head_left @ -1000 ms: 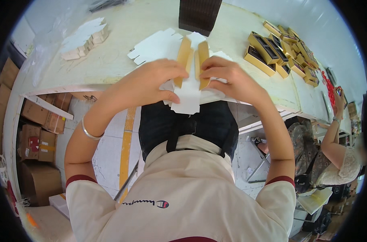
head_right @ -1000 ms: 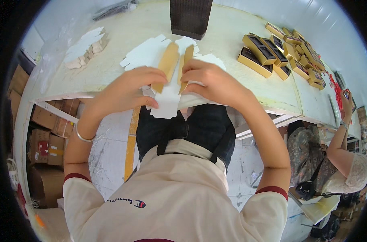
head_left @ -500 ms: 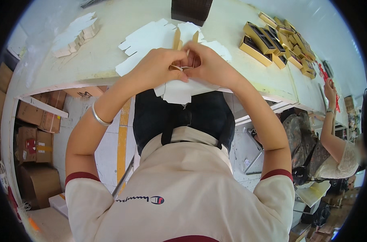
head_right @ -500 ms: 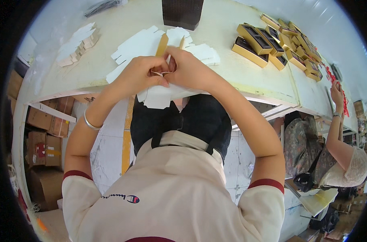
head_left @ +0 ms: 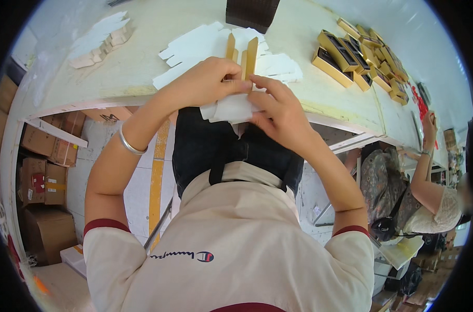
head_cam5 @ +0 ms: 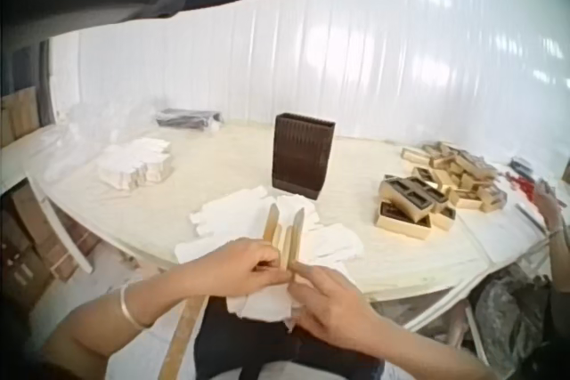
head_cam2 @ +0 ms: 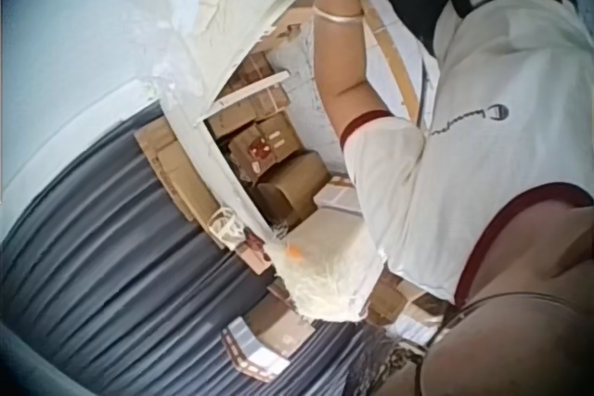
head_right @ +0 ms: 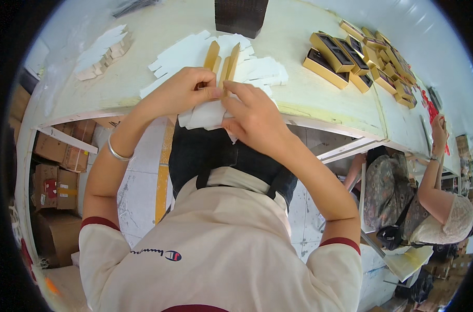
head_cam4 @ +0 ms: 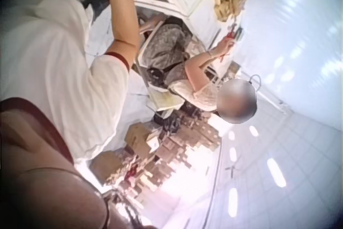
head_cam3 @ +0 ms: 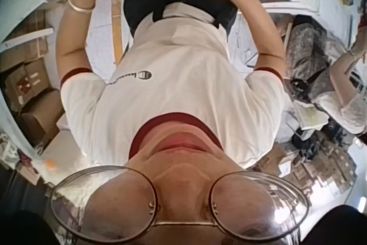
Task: The person folds flat white cardboard pieces into small rectangular boxes, inserts a gold inner tray, and places a dark brown lid on top. They repeat this process for multiple units, stacking the finished boxes on the table.
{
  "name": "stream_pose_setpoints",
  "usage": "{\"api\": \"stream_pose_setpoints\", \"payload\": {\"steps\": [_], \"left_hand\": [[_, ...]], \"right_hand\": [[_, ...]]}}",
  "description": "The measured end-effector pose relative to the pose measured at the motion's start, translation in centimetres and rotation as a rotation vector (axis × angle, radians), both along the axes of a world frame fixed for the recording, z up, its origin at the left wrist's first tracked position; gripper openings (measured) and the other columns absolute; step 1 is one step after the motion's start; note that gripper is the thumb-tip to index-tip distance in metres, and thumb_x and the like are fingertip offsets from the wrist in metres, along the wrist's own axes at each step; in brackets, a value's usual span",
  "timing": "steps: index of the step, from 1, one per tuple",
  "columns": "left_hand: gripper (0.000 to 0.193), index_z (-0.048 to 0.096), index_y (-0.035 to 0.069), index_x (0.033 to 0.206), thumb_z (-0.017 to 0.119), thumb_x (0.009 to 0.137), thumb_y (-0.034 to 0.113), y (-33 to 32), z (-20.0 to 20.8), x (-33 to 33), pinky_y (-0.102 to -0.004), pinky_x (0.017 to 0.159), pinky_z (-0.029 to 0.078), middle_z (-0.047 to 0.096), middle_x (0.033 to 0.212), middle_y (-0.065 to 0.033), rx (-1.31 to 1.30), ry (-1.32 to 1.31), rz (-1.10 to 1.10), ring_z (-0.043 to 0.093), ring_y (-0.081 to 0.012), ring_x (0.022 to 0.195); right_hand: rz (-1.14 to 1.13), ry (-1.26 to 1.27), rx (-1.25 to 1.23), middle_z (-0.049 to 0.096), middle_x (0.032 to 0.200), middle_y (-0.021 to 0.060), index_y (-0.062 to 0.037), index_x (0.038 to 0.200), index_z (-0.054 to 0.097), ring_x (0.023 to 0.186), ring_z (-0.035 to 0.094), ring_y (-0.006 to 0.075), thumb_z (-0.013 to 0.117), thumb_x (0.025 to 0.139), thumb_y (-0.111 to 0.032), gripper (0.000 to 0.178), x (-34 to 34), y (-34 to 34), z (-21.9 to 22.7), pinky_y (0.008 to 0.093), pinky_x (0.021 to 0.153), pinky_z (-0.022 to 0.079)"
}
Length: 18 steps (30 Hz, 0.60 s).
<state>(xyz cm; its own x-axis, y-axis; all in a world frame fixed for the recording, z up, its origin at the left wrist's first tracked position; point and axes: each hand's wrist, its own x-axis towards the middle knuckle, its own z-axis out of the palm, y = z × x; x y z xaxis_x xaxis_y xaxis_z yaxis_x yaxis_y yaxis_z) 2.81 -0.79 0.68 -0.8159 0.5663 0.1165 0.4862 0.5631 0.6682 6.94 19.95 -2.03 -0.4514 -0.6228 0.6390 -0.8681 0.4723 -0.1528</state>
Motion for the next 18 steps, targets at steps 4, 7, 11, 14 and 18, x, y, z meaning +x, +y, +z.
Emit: {"api": "stream_pose_setpoints", "payload": {"steps": [4,7,11,14,18], "left_hand": [[0.029,0.055,0.004,0.103,0.052,0.094,0.032,-1.4,1.3,-0.7,-0.0238,0.053,0.04,0.054,0.072,-0.001,0.318,-0.508,0.017,0.048,-0.008,0.057],[0.033,0.048,0.009,0.116,0.053,0.094,0.033,-0.7,0.9,-0.4,-0.02,0.049,0.038,0.056,0.081,-0.0016,0.248,-0.38,0.054,0.046,-0.0062,0.054],[0.033,0.046,0.009,0.118,0.057,0.092,0.027,0.3,-1.1,0.6,-0.0195,0.047,0.038,0.057,0.094,-0.0029,0.473,-0.042,0.116,0.047,-0.0063,0.052],[0.024,0.053,0.007,0.108,0.062,0.089,0.02,0.5,-2.2,0.6,-0.0214,0.049,0.041,0.056,0.099,-0.0036,0.472,0.15,0.16,0.049,-0.008,0.053],[0.015,0.059,0.003,0.09,0.067,0.083,0.013,0.5,-2.8,2.1,-0.0255,0.055,0.043,0.057,0.096,-0.0057,0.317,0.449,0.129,0.052,-0.0119,0.058]], "right_hand": [[-0.022,-0.152,-0.324,0.053,0.069,0.0092,-0.0025,0.097,0.058,0.063,0.054,0.023,0.068,0.078,-0.003,0.021,-2.5,-1.6,0.4,0.0311,0.058,0.045],[-0.037,-0.674,-0.618,0.053,0.069,0.0077,-0.0025,0.097,0.057,0.063,0.054,0.0168,0.065,0.081,-0.002,0.018,-4.0,-2.5,0.7,0.027,0.058,0.044],[-0.064,-0.388,-0.44,0.054,0.09,0.0097,-0.0032,0.1,0.056,0.062,0.054,0.0156,0.064,0.082,-0.001,0.02,-3.9,-2.5,0.3,0.0265,0.055,0.044],[-0.073,-0.059,-0.278,0.051,0.099,0.0122,-0.0049,0.098,0.058,0.061,0.054,0.022,0.066,0.079,-0.002,0.021,-3.5,-2.1,-0.1,0.0313,0.057,0.045],[-0.033,0.11,-0.064,0.056,0.094,0.0118,-0.0045,0.09,0.062,0.064,0.055,0.0298,0.067,0.075,-0.006,0.016,-2.7,-1.8,0.6,0.0394,0.061,0.046]]}}
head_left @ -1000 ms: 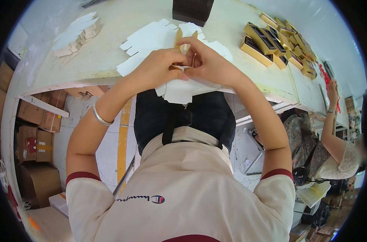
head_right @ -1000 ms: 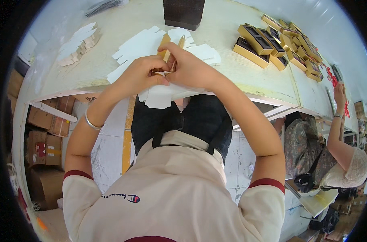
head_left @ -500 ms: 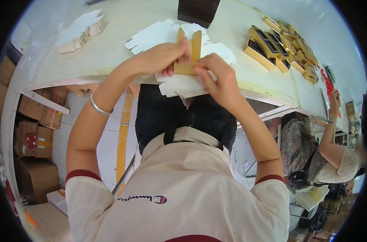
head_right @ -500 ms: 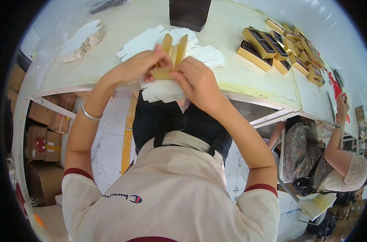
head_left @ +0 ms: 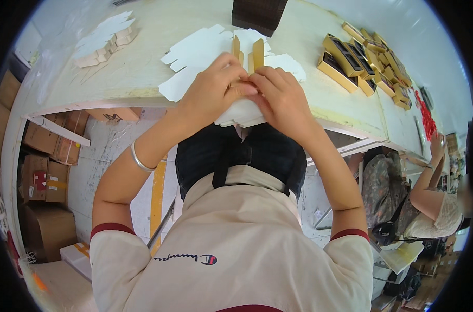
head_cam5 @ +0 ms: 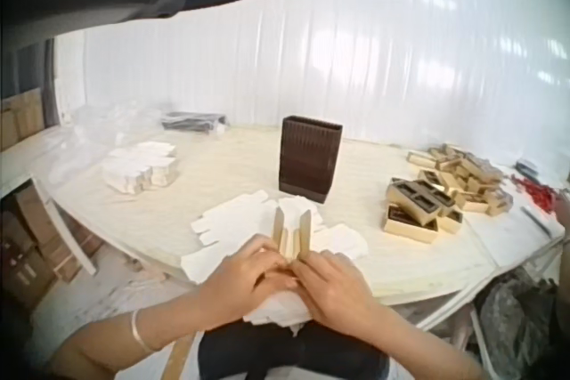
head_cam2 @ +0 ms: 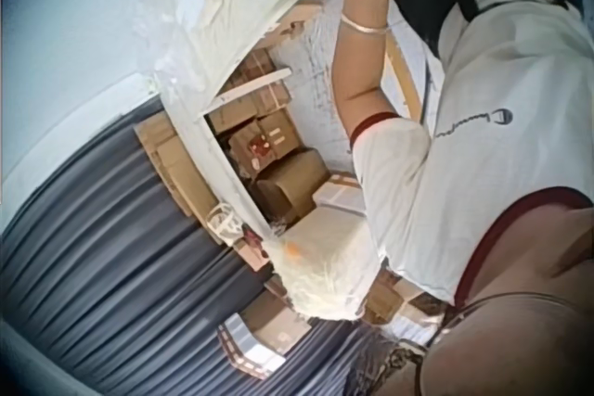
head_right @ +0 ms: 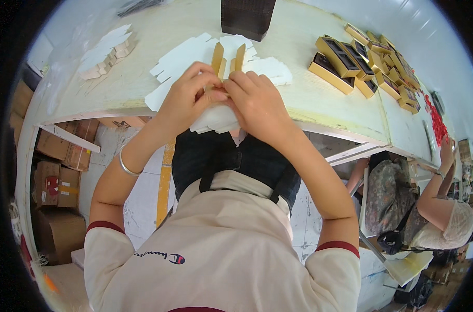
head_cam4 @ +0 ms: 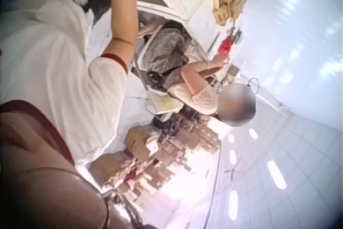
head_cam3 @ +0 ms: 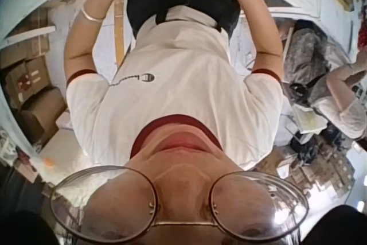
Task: The person folds flat white cardboard pieces into small rectangular boxes, inserts a gold inner tray, and places a dark brown lid on top. They repeat this process for multiple units, stacking the finished boxes on the table.
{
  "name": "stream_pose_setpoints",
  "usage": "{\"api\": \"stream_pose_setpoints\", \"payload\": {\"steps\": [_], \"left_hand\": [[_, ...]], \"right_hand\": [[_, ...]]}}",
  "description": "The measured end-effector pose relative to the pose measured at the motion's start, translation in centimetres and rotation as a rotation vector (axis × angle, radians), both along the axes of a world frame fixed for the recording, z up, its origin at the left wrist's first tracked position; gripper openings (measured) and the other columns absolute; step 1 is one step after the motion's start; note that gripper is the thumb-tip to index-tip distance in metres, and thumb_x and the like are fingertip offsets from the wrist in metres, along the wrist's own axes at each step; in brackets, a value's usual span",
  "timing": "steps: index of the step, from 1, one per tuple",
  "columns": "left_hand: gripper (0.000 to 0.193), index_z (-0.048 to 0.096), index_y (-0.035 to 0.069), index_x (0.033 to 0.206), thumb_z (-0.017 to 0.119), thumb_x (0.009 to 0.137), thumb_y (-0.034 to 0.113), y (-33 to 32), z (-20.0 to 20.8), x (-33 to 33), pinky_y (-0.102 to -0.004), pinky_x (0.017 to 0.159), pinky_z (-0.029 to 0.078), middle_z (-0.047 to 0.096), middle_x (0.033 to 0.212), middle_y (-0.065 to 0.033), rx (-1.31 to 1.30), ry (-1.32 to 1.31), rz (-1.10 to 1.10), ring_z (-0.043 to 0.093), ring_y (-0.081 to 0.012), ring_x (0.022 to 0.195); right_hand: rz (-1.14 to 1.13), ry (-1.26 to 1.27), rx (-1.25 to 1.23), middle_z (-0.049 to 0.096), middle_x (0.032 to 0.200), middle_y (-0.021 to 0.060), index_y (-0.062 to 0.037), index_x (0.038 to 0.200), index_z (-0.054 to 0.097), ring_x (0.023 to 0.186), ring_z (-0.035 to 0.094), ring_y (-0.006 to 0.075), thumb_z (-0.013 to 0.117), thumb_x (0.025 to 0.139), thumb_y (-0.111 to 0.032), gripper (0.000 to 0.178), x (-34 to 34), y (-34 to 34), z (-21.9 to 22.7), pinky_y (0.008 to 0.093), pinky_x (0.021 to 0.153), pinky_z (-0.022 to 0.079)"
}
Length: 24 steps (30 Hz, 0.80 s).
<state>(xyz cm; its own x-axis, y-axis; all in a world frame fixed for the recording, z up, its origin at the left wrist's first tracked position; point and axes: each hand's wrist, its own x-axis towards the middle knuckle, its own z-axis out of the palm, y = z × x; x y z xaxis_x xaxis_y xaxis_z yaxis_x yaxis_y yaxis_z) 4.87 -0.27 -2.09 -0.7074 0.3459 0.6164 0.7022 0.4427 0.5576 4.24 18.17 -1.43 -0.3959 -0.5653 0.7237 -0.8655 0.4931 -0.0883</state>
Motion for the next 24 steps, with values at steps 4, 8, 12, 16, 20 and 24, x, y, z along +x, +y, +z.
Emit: {"api": "stream_pose_setpoints", "payload": {"steps": [4,8,12,16,20,24], "left_hand": [[0.02,0.062,0.0,0.084,0.069,0.08,0.019,-0.4,0.4,0.0,-0.032,0.064,0.045,0.059,0.084,-0.0112,-0.122,-0.053,-0.011,0.057,-0.0276,0.07],[0.016,0.061,-0.001,0.08,0.071,0.079,0.011,-0.4,1.9,-1.0,-0.0258,0.058,0.04,0.056,0.074,-0.0035,-0.167,-0.322,-0.045,0.049,-0.0104,0.063],[0.014,0.06,0.0,0.079,0.071,0.077,0.009,-1.1,1.7,-1.1,-0.026,0.058,0.039,0.057,0.075,-0.004,-0.146,-0.361,-0.116,0.049,-0.0113,0.063],[0.019,0.062,0.002,0.082,0.072,0.075,0.017,-1.2,3.0,-0.8,-0.034,0.066,0.045,0.062,0.08,-0.0113,-0.307,-0.187,-0.015,0.058,-0.0244,0.074],[0.018,0.058,0.003,0.079,0.069,0.076,0.017,0.6,4.6,1.0,-0.0361,0.071,0.045,0.06,0.084,-0.0101,-0.309,0.537,0.182,0.057,-0.026,0.083],[0.017,0.057,0.002,0.078,0.069,0.074,0.012,-0.2,5.1,1.4,-0.0348,0.077,0.046,0.06,0.088,-0.0089,-0.332,0.2,0.001,0.057,-0.0272,0.086]], "right_hand": [[-0.028,-0.266,0.085,0.06,0.082,0.0119,-0.0039,0.086,0.064,0.07,0.057,0.0323,0.066,0.075,-0.008,0.012,-0.7,0.1,0.6,0.0407,0.064,0.046],[-0.047,-0.487,0.11,0.06,0.075,0.0139,-0.0038,0.088,0.066,0.071,0.057,0.033,0.066,0.077,-0.011,0.013,-1.0,0.1,1.7,0.0384,0.066,0.048],[0.074,-0.614,0.079,0.062,0.083,0.0105,-0.004,0.088,0.066,0.079,0.057,0.0298,0.07,0.075,-0.014,0.017,-1.7,1.4,2.3,0.0376,0.071,0.047],[0.103,-0.146,0.098,0.059,0.083,0.0073,-0.0043,0.087,0.065,0.078,0.054,0.0259,0.073,0.071,-0.011,0.019,-2.9,3.1,1.8,0.0341,0.068,0.044],[-0.015,0.132,0.18,0.058,0.08,0.006,-0.0048,0.085,0.064,0.075,0.053,0.0238,0.071,0.07,-0.009,0.018,-1.2,1.9,3.3,0.0333,0.065,0.041],[0.053,0.001,0.176,0.059,0.083,0.0065,-0.0055,0.086,0.064,0.081,0.056,0.0256,0.069,0.074,-0.01,0.014,1.5,1.1,4.9,0.0346,0.069,0.042]]}}
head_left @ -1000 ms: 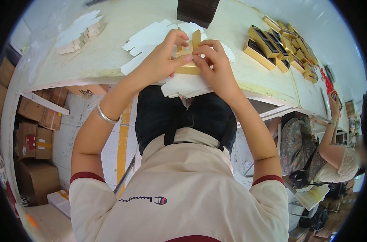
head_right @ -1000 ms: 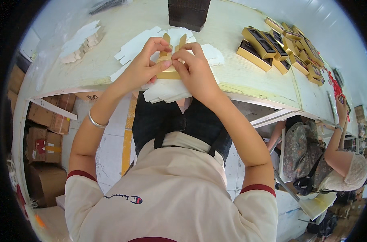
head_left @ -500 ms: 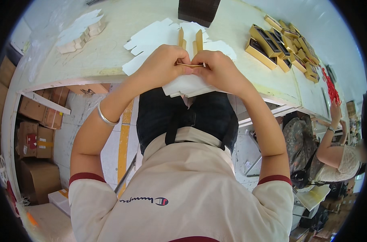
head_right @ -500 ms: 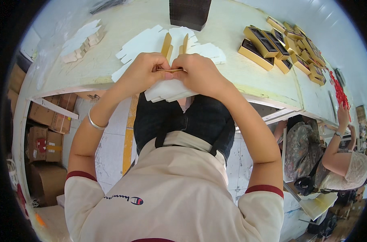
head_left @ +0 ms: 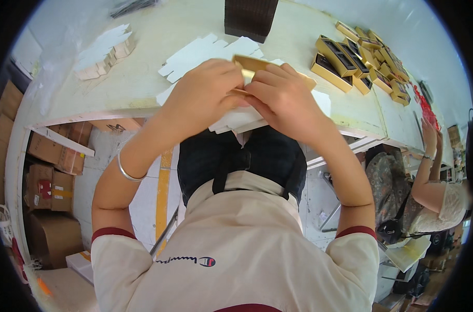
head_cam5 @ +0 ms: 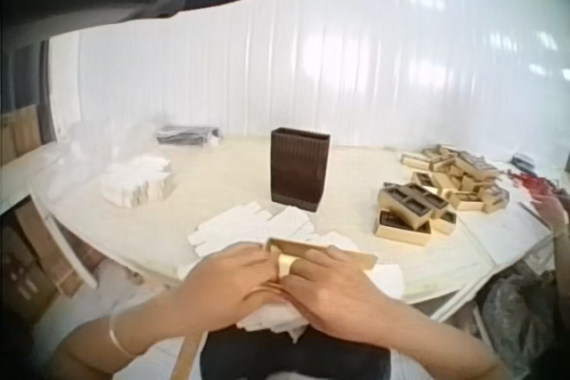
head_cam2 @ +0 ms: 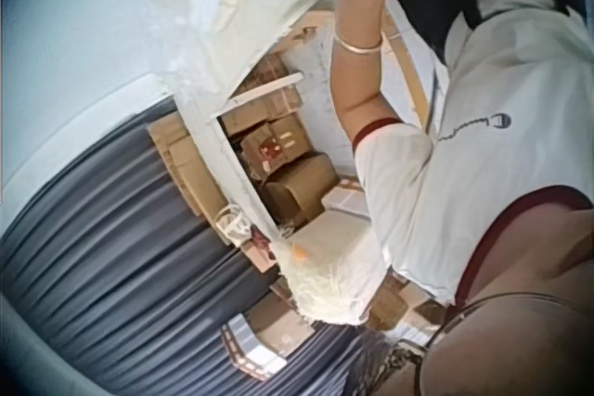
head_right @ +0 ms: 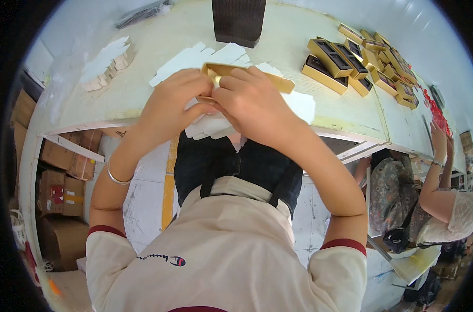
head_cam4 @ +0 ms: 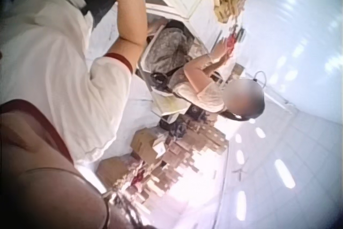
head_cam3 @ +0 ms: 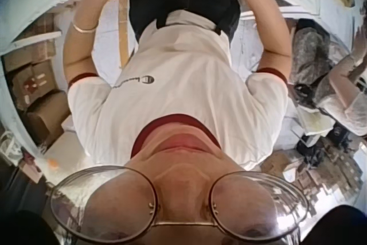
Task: The person folds flat white cardboard pieces into small rectangular boxes, inserts a gold inner tray, and places a dark brown lid on top. They repeat this process for multiple units, stacking the finished boxes on the table.
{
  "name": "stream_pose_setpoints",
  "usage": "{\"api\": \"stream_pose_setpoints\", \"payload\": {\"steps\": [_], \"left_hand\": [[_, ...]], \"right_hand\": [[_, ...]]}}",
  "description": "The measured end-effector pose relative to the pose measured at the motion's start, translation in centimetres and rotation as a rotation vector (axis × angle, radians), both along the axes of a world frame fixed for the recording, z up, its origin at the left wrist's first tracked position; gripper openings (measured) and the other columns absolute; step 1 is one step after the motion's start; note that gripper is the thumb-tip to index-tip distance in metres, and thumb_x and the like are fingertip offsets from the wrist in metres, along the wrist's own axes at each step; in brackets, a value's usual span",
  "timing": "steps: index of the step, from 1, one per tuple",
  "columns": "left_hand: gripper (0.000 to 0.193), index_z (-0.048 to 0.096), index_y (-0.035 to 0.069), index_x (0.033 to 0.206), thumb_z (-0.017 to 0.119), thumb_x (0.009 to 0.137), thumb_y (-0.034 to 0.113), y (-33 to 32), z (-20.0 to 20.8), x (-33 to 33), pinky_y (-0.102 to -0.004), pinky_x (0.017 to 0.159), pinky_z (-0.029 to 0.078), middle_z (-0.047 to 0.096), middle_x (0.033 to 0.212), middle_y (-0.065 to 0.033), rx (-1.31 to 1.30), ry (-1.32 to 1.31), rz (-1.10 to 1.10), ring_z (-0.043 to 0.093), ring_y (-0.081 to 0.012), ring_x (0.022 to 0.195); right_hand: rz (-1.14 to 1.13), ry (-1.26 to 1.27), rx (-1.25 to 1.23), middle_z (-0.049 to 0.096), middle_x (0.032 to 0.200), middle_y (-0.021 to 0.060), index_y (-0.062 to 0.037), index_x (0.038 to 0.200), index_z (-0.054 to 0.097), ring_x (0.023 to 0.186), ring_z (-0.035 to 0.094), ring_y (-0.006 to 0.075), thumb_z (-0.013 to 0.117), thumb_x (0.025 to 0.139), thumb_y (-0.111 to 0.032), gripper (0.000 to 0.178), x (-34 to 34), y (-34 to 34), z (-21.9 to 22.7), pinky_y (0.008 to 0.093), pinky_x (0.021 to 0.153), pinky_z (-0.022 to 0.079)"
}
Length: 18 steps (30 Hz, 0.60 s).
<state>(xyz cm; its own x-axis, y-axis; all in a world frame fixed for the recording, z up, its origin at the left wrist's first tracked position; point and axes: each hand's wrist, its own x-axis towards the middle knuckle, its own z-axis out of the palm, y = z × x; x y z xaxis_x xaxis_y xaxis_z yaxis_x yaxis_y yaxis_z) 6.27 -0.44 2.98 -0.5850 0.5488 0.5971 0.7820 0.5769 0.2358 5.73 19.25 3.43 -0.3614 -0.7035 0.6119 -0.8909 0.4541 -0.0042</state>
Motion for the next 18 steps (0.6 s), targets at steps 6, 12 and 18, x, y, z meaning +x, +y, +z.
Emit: {"api": "stream_pose_setpoints", "payload": {"steps": [6,12,18], "left_hand": [[0.01,0.057,-0.003,0.079,0.065,0.076,0.0,-5.6,0.7,-3.6,-0.0311,0.085,0.047,0.063,0.099,-0.0091,0.1,-0.481,-0.116,0.059,-0.0219,0.095],[0.026,0.066,0.007,0.1,0.067,0.074,0.002,-4.1,-1.8,-5.5,-0.0356,0.098,0.039,0.054,0.127,-0.0082,-0.275,0.052,0.031,0.045,-0.0265,0.119],[0.035,0.066,0.008,0.103,0.069,0.069,-0.001,-2.9,-1.0,-1.6,-0.0342,0.099,0.041,0.052,0.128,-0.0076,-0.244,-0.305,0.004,0.047,-0.0268,0.118]], "right_hand": [[-0.091,-0.17,-0.064,0.056,0.12,0.0112,-0.0087,0.117,0.061,0.098,0.055,0.0252,0.063,0.084,-0.009,0.033,-1.1,6.2,1.4,0.036,0.087,0.044],[-0.013,-0.537,-0.037,0.061,0.097,0.01,-0.0037,0.119,0.056,0.082,0.056,0.0196,0.06,0.085,-0.002,0.035,-1.4,3.6,-3.2,0.0293,0.074,0.046],[0.076,-0.829,-0.083,0.061,0.086,0.0085,-0.003,0.115,0.058,0.076,0.054,0.0161,0.061,0.085,-0.005,0.031,0.1,2.5,-2.1,0.0275,0.069,0.045]]}}
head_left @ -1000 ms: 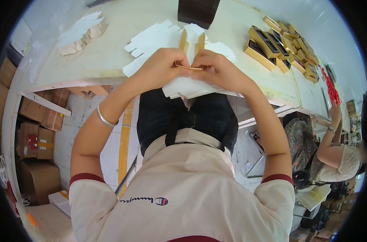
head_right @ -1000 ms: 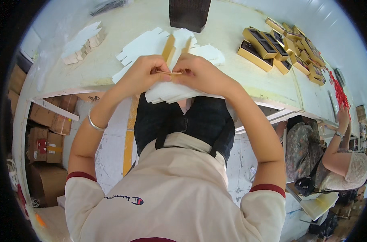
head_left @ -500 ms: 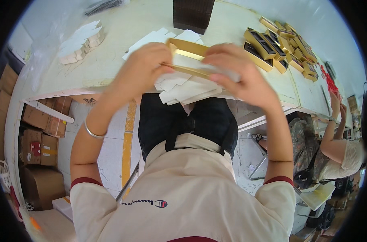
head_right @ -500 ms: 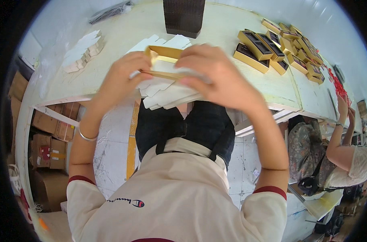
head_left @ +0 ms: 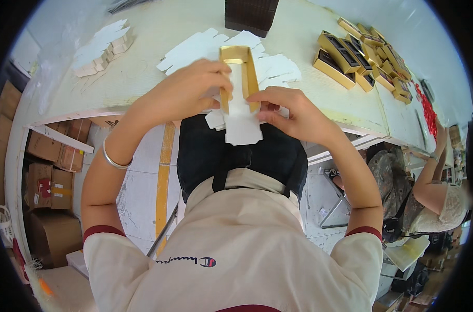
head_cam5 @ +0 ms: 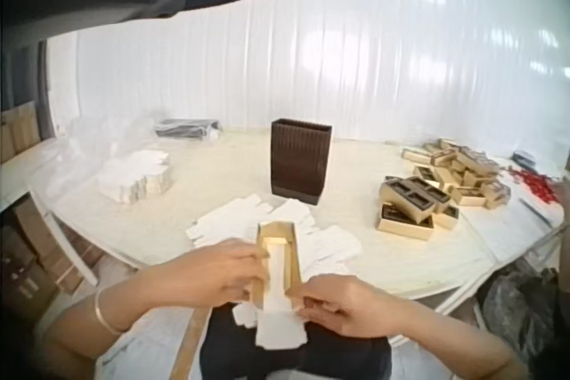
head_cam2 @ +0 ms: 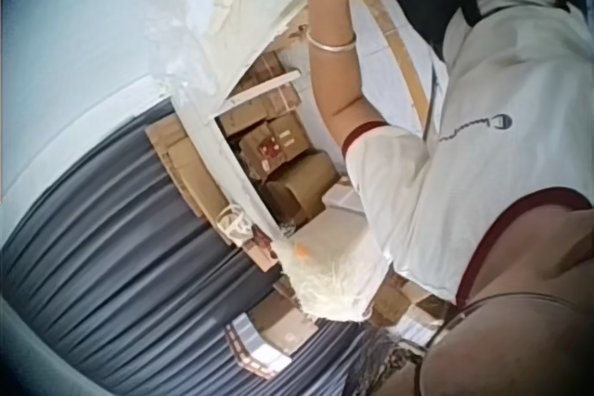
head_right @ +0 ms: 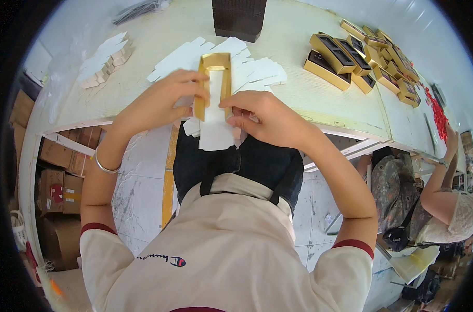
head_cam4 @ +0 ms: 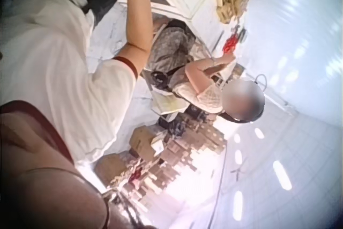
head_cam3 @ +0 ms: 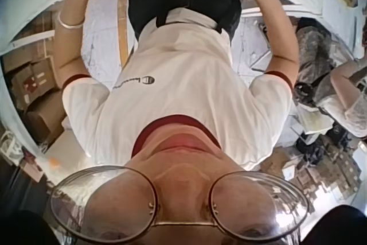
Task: The person folds flat white cardboard pieces into small rectangular boxes, inserts a gold inner tray, and places a dark brown lid on top. They repeat this process for multiple units, stacking the finished boxes on the table.
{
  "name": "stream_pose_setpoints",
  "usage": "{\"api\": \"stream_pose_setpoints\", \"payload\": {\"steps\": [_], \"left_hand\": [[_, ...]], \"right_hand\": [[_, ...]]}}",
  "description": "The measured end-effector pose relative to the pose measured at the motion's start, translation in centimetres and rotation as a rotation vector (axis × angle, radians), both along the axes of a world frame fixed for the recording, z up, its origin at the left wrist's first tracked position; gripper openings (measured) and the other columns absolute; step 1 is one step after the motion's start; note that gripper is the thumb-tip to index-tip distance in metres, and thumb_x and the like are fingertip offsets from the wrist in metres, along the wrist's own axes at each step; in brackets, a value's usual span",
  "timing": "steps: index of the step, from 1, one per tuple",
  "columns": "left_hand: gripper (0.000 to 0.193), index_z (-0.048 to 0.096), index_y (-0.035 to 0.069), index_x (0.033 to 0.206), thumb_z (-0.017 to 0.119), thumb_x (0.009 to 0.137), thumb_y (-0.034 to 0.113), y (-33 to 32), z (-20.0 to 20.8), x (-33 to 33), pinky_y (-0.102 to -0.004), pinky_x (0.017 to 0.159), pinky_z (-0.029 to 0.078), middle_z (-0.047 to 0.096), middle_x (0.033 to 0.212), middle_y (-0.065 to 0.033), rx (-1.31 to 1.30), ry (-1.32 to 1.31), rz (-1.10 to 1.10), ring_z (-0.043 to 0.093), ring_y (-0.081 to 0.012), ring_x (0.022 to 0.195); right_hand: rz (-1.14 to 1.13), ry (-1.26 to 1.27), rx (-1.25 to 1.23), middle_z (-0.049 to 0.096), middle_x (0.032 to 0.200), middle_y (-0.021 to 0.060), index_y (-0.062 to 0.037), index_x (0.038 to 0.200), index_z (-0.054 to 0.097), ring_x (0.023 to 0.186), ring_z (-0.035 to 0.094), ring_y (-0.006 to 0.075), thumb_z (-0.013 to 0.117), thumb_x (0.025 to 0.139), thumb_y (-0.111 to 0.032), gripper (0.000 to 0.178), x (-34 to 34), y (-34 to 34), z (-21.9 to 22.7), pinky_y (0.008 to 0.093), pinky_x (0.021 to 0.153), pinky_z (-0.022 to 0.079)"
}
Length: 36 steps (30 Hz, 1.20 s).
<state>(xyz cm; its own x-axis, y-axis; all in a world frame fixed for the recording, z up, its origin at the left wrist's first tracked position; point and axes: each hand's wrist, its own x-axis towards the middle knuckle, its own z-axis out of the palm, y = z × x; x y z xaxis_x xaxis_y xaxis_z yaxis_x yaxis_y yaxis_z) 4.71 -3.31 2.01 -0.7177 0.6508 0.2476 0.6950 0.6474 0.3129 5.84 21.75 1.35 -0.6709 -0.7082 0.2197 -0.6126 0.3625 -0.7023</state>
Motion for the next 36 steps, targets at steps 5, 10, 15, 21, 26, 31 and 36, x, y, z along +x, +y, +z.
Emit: {"api": "stream_pose_setpoints", "payload": {"steps": [5,10,15,21,26,31,36], "left_hand": [[0.032,0.066,0.005,0.097,0.068,0.067,-0.004,-1.1,0.1,-0.8,-0.0344,0.094,0.045,0.055,0.122,-0.0083,0.07,-0.241,-0.081,0.054,-0.027,0.109],[0.03,0.067,0.006,0.095,0.069,0.066,-0.003,-0.2,1.2,-0.7,-0.0336,0.094,0.044,0.058,0.117,-0.0061,-0.049,-0.202,-0.09,0.053,-0.0254,0.11],[0.028,0.067,0.006,0.092,0.071,0.065,-0.001,0.4,1.9,-1.0,-0.0337,0.093,0.044,0.059,0.114,-0.0043,-0.111,-0.201,-0.1,0.053,-0.0245,0.109],[0.027,0.067,0.006,0.091,0.071,0.065,0.0,0.9,2.0,-0.9,-0.0335,0.092,0.044,0.058,0.113,-0.0047,-0.116,-0.216,-0.101,0.053,-0.0247,0.107],[0.026,0.066,0.005,0.09,0.072,0.065,0.0,0.8,1.9,-0.9,-0.033,0.091,0.044,0.058,0.113,-0.0058,-0.071,-0.252,-0.107,0.053,-0.0249,0.106],[0.026,0.066,0.004,0.089,0.073,0.065,0.001,0.9,1.9,-1.0,-0.0333,0.09,0.045,0.058,0.113,-0.006,-0.082,-0.265,-0.099,0.055,-0.0247,0.103],[0.024,0.066,0.004,0.086,0.074,0.064,0.001,1.0,1.8,-1.0,-0.0332,0.089,0.045,0.059,0.111,-0.007,-0.087,-0.241,-0.09,0.056,-0.0252,0.1]], "right_hand": [[-0.113,0.114,-0.024,0.061,0.091,0.0077,-0.0041,0.117,0.058,0.077,0.053,0.0163,0.062,0.086,-0.015,0.033,-3.5,0.1,1.7,0.028,0.071,0.046],[-0.239,0.233,0.332,0.06,0.101,0.0111,-0.0027,0.114,0.058,0.081,0.056,0.0202,0.062,0.082,-0.013,0.034,-9.4,-3.8,3.1,0.0293,0.072,0.046],[-0.171,0.105,0.977,0.063,0.093,0.0144,0.0019,0.102,0.06,0.082,0.061,0.0261,0.065,0.075,-0.011,0.03,-12.3,-7.4,4.1,0.033,0.066,0.049],[-0.175,0.334,0.915,0.064,0.082,0.0172,0.0039,0.096,0.061,0.077,0.063,0.0303,0.063,0.075,-0.008,0.025,-12.3,-8.3,2.5,0.039,0.067,0.05],[-0.18,0.291,0.981,0.064,0.082,0.0165,0.0015,0.096,0.062,0.076,0.064,0.031,0.065,0.076,-0.013,0.025,-11.7,-8.3,3.8,0.039,0.067,0.05],[-0.108,0.255,0.875,0.065,0.081,0.0149,-0.0014,0.087,0.066,0.077,0.064,0.0291,0.065,0.076,-0.019,0.021,-11.3,-8.0,4.9,0.0386,0.067,0.05],[-0.162,0.489,0.886,0.066,0.083,0.0143,-0.0017,0.086,0.067,0.08,0.064,0.0296,0.064,0.074,-0.019,0.022,-10.4,-8.6,3.0,0.0389,0.067,0.05]]}}
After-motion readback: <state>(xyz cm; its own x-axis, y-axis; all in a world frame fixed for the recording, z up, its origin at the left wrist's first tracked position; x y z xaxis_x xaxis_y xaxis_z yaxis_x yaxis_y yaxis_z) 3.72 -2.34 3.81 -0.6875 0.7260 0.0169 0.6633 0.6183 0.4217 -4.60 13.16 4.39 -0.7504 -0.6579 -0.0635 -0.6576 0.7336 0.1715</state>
